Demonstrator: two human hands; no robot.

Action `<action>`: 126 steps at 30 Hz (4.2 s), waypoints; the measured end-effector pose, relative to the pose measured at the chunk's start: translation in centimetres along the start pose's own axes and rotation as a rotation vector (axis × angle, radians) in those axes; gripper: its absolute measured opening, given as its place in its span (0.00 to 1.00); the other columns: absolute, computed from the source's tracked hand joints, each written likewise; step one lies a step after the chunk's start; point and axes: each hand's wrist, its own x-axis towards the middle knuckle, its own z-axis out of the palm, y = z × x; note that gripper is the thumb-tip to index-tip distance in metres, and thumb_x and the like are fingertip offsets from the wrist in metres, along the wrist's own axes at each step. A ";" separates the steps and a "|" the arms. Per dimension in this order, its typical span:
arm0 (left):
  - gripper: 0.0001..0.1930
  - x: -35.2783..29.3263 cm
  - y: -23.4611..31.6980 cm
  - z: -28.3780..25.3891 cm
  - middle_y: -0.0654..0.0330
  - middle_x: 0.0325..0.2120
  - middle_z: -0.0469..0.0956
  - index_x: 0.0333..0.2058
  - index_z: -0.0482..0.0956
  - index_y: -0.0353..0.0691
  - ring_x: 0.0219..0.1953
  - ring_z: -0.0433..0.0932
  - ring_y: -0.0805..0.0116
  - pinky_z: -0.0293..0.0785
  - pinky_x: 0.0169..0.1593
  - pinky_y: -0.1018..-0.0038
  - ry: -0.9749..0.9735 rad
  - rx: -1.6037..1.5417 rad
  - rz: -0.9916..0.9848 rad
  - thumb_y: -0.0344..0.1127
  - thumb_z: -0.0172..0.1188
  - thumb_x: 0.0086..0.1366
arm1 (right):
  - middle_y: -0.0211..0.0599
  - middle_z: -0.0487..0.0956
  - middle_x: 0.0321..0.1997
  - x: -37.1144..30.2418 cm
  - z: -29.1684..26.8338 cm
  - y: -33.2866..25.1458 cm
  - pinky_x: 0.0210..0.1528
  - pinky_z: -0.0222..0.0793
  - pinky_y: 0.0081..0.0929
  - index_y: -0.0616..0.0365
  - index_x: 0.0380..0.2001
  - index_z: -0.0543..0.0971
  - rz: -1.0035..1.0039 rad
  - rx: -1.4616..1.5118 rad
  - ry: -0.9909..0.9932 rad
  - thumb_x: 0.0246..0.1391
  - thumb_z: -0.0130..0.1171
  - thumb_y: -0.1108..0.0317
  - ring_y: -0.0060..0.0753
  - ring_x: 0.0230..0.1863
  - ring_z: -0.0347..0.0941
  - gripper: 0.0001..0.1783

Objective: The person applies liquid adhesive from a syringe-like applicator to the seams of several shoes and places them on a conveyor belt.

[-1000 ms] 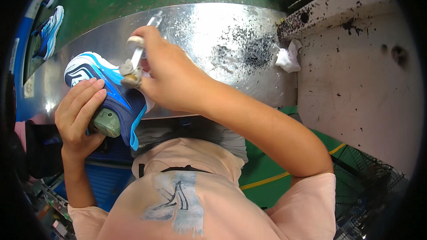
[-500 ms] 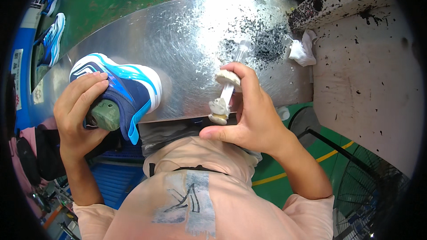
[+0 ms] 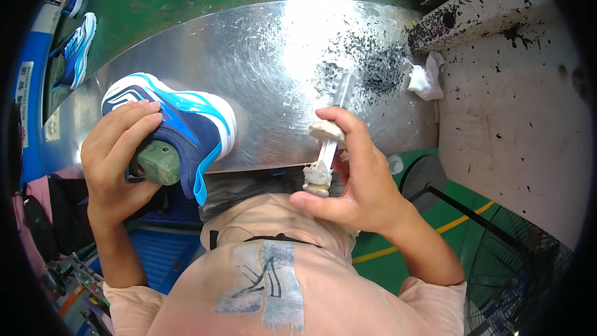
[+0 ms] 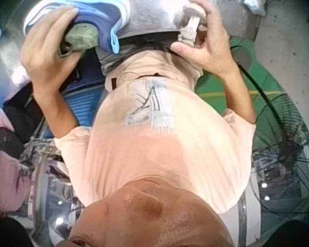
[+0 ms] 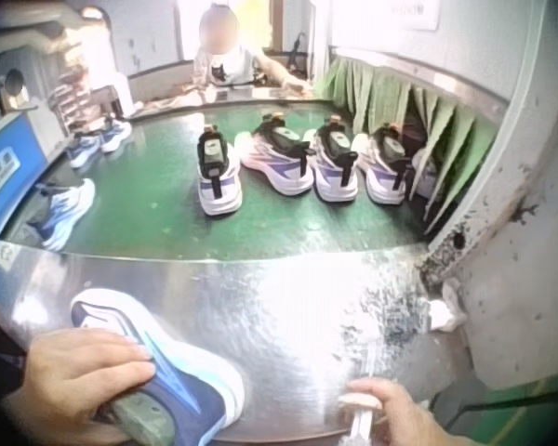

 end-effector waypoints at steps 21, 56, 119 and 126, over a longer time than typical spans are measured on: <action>0.25 1.1 -0.8 -0.1 0.56 0.34 0.78 0.36 0.77 0.37 0.37 0.78 0.54 0.75 0.41 0.65 -0.031 -0.066 -0.026 0.27 0.68 0.31 | 0.29 0.72 0.36 -0.3 0.7 0.3 0.26 0.60 0.14 0.55 0.60 0.58 -0.019 0.040 0.048 0.36 0.74 0.53 0.14 0.24 0.63 0.50; 0.08 -5.7 2.9 1.6 0.55 0.37 0.81 0.35 0.81 0.39 0.42 0.80 0.61 0.76 0.50 0.68 0.191 0.092 0.015 0.29 0.57 0.57 | 0.29 0.70 0.39 -1.4 -0.3 -0.8 0.30 0.61 0.12 0.57 0.60 0.58 0.080 -0.032 0.003 0.36 0.75 0.57 0.15 0.32 0.66 0.50; 0.08 -7.2 3.0 2.3 0.57 0.37 0.81 0.35 0.81 0.40 0.43 0.80 0.62 0.75 0.49 0.68 0.232 0.070 -0.039 0.30 0.59 0.55 | 0.31 0.66 0.33 -0.4 4.2 -9.5 0.31 0.52 0.12 0.69 0.59 0.56 0.301 1.078 -0.384 0.25 0.61 0.23 0.16 0.30 0.58 0.68; 0.08 -6.1 3.0 1.7 0.56 0.35 0.82 0.33 0.82 0.39 0.40 0.81 0.61 0.77 0.47 0.67 0.187 0.092 -0.045 0.29 0.60 0.53 | 0.31 0.66 0.28 -1.0 2.5 -5.7 0.26 0.49 0.10 0.67 0.58 0.57 0.197 1.138 -0.436 0.27 0.53 0.17 0.14 0.26 0.56 0.68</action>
